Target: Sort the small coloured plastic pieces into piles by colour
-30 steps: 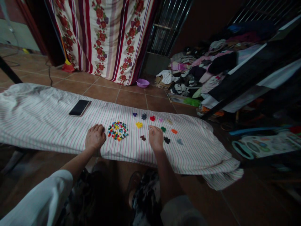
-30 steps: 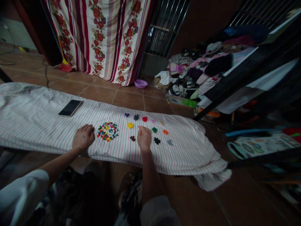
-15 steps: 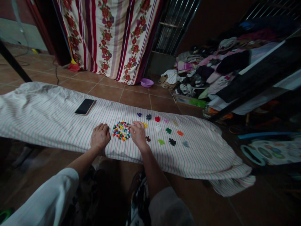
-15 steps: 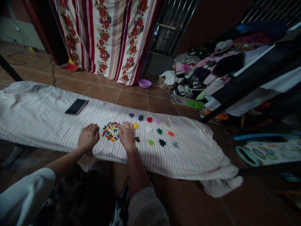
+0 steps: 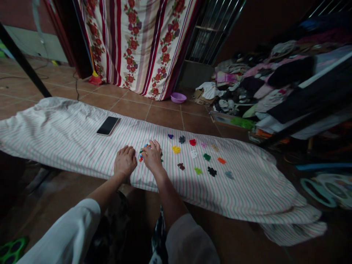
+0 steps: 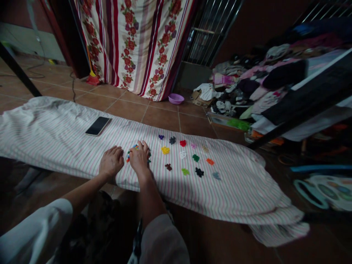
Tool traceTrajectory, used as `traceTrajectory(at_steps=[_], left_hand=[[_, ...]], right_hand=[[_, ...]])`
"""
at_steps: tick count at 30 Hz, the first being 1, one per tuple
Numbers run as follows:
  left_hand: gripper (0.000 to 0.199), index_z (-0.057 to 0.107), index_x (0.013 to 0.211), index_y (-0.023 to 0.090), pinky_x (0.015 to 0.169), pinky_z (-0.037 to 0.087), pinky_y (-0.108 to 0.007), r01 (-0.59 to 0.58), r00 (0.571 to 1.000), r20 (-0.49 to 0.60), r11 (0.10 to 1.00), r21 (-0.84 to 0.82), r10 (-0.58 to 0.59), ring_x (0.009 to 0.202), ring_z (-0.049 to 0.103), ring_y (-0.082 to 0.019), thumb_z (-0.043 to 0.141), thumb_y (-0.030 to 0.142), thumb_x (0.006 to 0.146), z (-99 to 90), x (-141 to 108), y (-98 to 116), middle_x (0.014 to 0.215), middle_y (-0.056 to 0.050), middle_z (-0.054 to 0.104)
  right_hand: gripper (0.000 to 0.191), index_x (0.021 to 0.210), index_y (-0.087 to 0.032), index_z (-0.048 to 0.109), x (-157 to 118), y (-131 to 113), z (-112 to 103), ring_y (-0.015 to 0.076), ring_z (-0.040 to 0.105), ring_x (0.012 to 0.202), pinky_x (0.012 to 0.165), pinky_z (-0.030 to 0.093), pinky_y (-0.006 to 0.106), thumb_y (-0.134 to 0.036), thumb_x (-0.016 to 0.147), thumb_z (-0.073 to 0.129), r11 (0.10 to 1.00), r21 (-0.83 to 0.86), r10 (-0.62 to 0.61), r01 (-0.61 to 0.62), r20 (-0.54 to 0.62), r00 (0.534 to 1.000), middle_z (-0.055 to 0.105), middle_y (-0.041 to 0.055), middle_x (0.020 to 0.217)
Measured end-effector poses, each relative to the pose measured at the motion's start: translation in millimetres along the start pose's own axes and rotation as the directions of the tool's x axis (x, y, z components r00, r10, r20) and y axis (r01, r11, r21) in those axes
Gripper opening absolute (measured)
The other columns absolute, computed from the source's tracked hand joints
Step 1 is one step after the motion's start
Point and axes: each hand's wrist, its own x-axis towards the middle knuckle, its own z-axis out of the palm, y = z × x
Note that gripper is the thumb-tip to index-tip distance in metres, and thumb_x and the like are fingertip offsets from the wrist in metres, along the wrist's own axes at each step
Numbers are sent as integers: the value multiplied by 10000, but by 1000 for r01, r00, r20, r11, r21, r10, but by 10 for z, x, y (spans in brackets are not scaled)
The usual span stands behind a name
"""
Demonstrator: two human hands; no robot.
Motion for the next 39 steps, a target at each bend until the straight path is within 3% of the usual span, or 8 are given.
traceTrajectory(at_steps=[7, 18, 23, 27, 32, 35, 39], left_hand=[[280, 633, 1037, 180, 1018, 399, -454, 7, 1000, 4, 1000, -14, -7, 1224, 526, -304, 462, 171, 817, 6, 5, 1, 1207, -121, 652], [264, 629, 1023, 174, 1024, 396, -450, 13, 1000, 0, 1000, -22, -13, 1233, 524, -307, 468, 176, 813, 1, 8, 2, 1217, -125, 648], [266, 635, 1023, 156, 1026, 397, -458, 13, 1000, 14, 1000, -25, -13, 1240, 516, -318, 465, 176, 820, -1, 8, 0, 1229, -133, 645], [275, 636, 1034, 156, 1019, 405, -465, 11, 1000, 12, 1000, -18, -11, 1237, 518, -316, 469, 170, 816, -16, 10, 7, 1232, -132, 645], [279, 639, 1043, 149, 1023, 405, -457, 17, 1000, 9, 1000, -5, -17, 1241, 516, -310, 484, 175, 813, -13, 9, 5, 1234, -126, 648], [287, 641, 1049, 140, 1027, 402, -454, 14, 1000, -1, 1000, -4, -14, 1238, 518, -310, 484, 171, 811, -3, 4, -2, 1231, -129, 650], [298, 639, 1058, 136, 1033, 395, -449, 6, 1000, -13, 1000, -7, -6, 1232, 523, -307, 481, 167, 807, 8, -4, -10, 1217, -129, 654]], right_hand=[[197, 870, -217, 726, 40, -5, 113, 326, 276, 1370, 1061, 297, 538, -159, 855, 538, 999, -7, 50, -50, -59, 997, 502, 106, 1381], [126, 854, -185, 703, 70, -59, 79, 341, 292, 1366, 1051, 295, 544, -215, 858, 580, 993, -48, 105, -108, -69, 992, 519, 149, 1367], [152, 801, -181, 689, 101, -68, 101, 331, 307, 1356, 1054, 285, 525, -186, 859, 548, 991, -20, 130, -132, -78, 988, 547, 134, 1344], [151, 795, -194, 676, 137, -8, 112, 294, 342, 1332, 1065, 285, 482, -182, 857, 539, 992, 44, 121, -115, -158, 980, 612, 98, 1254], [144, 832, -218, 656, 159, 154, 28, 231, 514, 1133, 1010, 356, 384, -209, 872, 517, 990, 136, 76, -47, -216, 973, 689, 57, 966], [156, 851, -222, 649, 139, 261, -55, 209, 566, 989, 935, 402, 347, -227, 882, 497, 986, 162, 77, -39, -234, 969, 687, 48, 919], [163, 882, -211, 651, 95, 377, -165, 207, 576, 932, 882, 424, 331, -234, 875, 490, 987, 153, 86, -42, -292, 952, 688, 49, 907]])
